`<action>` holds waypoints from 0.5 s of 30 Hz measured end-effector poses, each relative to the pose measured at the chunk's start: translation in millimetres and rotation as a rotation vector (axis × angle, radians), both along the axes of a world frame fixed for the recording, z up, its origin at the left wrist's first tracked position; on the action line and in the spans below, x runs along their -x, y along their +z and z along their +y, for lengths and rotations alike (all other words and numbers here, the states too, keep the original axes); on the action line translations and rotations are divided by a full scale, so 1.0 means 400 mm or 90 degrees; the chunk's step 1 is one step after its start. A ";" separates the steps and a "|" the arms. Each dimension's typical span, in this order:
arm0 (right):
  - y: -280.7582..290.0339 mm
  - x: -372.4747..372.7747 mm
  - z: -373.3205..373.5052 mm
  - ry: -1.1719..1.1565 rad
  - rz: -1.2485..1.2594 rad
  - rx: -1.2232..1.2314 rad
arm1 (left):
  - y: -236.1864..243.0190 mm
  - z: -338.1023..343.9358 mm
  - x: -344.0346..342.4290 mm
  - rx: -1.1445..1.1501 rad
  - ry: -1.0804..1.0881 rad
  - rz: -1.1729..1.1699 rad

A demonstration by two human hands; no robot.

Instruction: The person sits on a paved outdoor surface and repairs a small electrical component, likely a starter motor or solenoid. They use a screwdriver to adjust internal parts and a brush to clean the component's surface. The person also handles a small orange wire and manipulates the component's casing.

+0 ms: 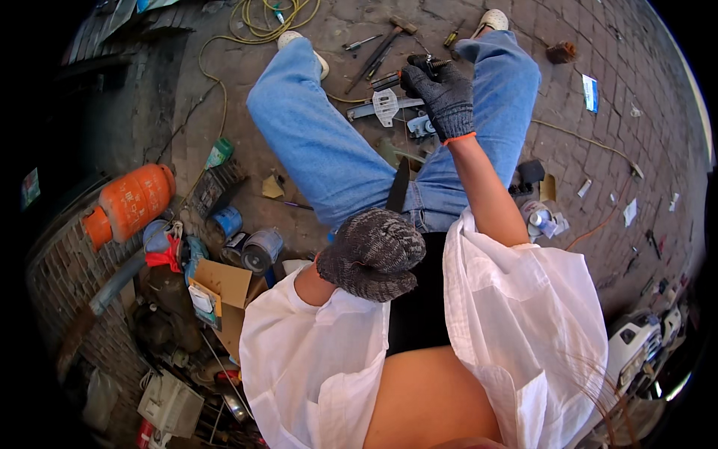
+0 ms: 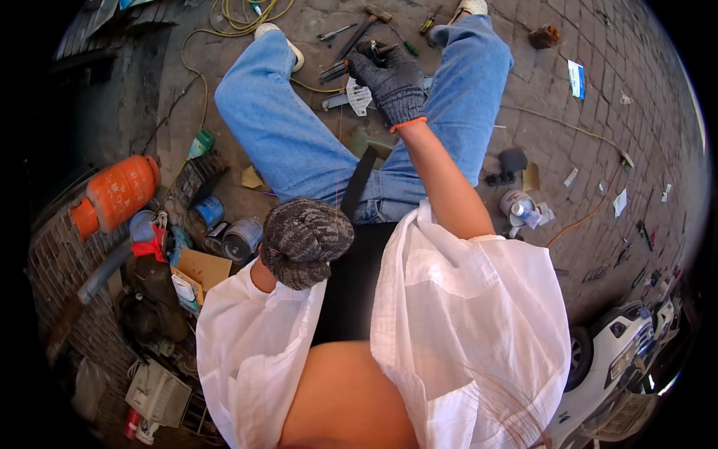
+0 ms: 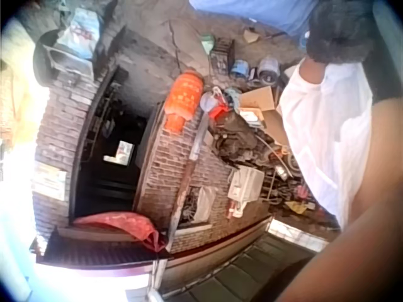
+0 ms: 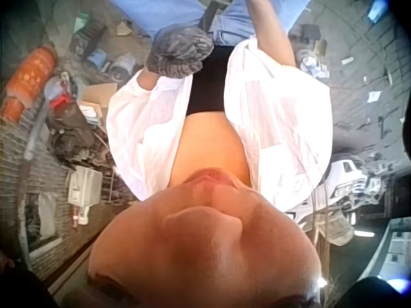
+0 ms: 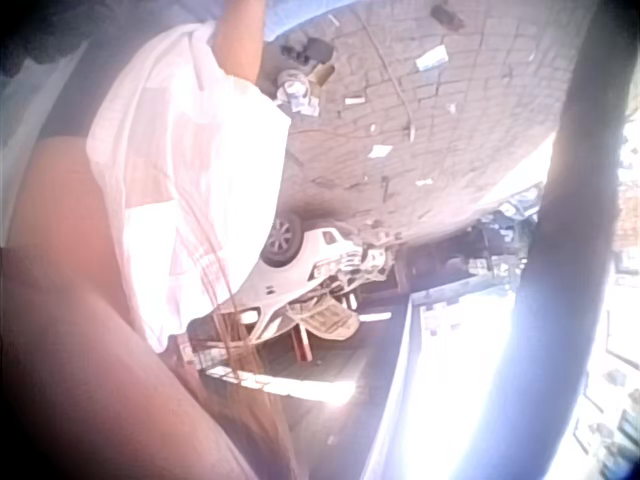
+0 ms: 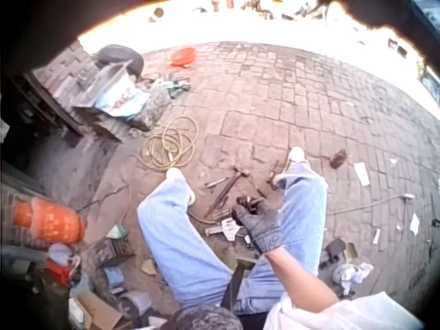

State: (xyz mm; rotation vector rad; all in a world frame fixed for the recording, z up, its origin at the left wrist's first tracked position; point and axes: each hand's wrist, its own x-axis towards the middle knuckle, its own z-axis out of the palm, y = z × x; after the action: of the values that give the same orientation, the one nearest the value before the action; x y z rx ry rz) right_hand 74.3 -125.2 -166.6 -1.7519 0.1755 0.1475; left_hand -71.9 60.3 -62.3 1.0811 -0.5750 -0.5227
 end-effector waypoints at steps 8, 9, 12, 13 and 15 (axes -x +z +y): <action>-0.066 -0.055 -0.090 -0.230 0.113 -0.254 | 0.033 0.041 0.007 -0.039 -0.015 -0.034; -0.068 -0.061 -0.104 -0.240 0.131 -0.288 | 0.038 0.048 0.007 -0.046 0.011 -0.034; -0.078 -0.073 -0.144 -0.230 0.183 -0.400 | 0.052 0.088 0.004 -0.041 0.141 -0.012; -0.088 -0.071 -0.152 -0.196 0.183 -0.437 | 0.061 0.104 0.005 -0.023 0.201 0.006; -0.089 -0.067 -0.157 -0.094 0.175 -0.502 | 0.082 0.141 0.003 0.054 0.339 0.048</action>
State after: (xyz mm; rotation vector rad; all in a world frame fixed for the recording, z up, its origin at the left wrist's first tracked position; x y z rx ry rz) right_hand 101.3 -188.2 -202.1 -0.9256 0.3869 0.3034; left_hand -73.2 116.6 -29.4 1.0763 -0.2229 -0.0730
